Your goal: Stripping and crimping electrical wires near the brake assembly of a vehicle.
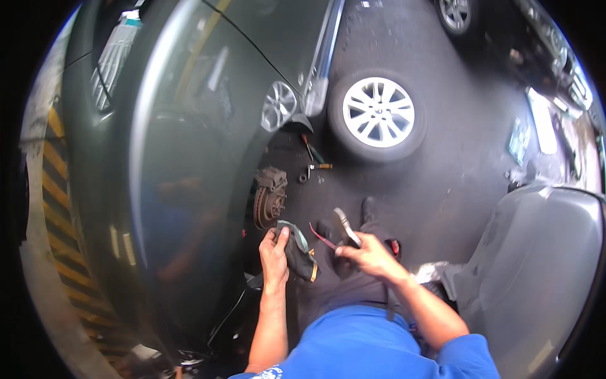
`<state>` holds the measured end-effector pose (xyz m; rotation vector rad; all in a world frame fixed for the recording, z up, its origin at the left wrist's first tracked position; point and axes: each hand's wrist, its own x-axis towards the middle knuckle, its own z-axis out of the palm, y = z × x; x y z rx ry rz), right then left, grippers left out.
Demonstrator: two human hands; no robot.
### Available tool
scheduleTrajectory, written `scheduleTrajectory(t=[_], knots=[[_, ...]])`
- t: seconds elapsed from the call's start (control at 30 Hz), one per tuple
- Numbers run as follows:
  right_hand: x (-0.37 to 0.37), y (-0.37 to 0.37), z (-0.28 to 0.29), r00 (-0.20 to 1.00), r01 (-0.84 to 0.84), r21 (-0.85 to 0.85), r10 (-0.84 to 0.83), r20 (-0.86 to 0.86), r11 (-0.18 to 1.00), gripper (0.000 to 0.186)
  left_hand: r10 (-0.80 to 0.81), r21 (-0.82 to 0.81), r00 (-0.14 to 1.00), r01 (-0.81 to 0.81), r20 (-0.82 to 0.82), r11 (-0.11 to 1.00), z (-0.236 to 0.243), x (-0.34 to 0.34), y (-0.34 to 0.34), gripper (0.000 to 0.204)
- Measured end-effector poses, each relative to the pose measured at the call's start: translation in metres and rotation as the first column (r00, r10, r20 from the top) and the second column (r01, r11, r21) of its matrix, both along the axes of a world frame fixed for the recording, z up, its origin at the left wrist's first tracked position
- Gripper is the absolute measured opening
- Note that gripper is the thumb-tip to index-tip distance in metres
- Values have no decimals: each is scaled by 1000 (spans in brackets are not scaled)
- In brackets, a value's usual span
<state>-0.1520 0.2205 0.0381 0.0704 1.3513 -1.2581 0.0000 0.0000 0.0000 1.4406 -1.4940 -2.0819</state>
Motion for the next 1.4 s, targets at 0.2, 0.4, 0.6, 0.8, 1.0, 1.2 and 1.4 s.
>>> scheduleTrajectory(t=[0.2, 0.4, 0.6, 0.8, 1.0, 1.2, 1.4], knots=[[-62, -1, -148, 919, 338, 139, -358, 164, 931, 14, -349, 166, 830, 307, 435, 937, -231, -3, 24, 37], [-55, -6, -243, 874, 381, 303, -447, 189, 874, 18, -828, 341, -14, 915, 561, 216, -328, 40, 154, 30], [-71, -66, -302, 918, 268, 205, -314, 242, 941, 18, -927, 517, -315, 838, 204, -171, -300, 95, 234, 30], [-93, -147, -395, 955, 203, 39, -207, 211, 978, 16, -951, 323, -139, 945, 276, -45, -346, 41, 165, 30], [-98, -233, -503, 984, 45, -111, -25, 178, 993, 18, -890, 97, 125, 978, 438, 184, -486, -26, 35, 27], [-108, -301, -611, 997, -53, -187, 62, 39, 981, 15, -545, -112, 319, 919, 776, 378, -621, -63, -108, 35], [-125, -346, -690, 987, -104, -214, 74, -142, 971, 18, -284, -200, 428, 787, 858, 584, -648, -102, -136, 51]])
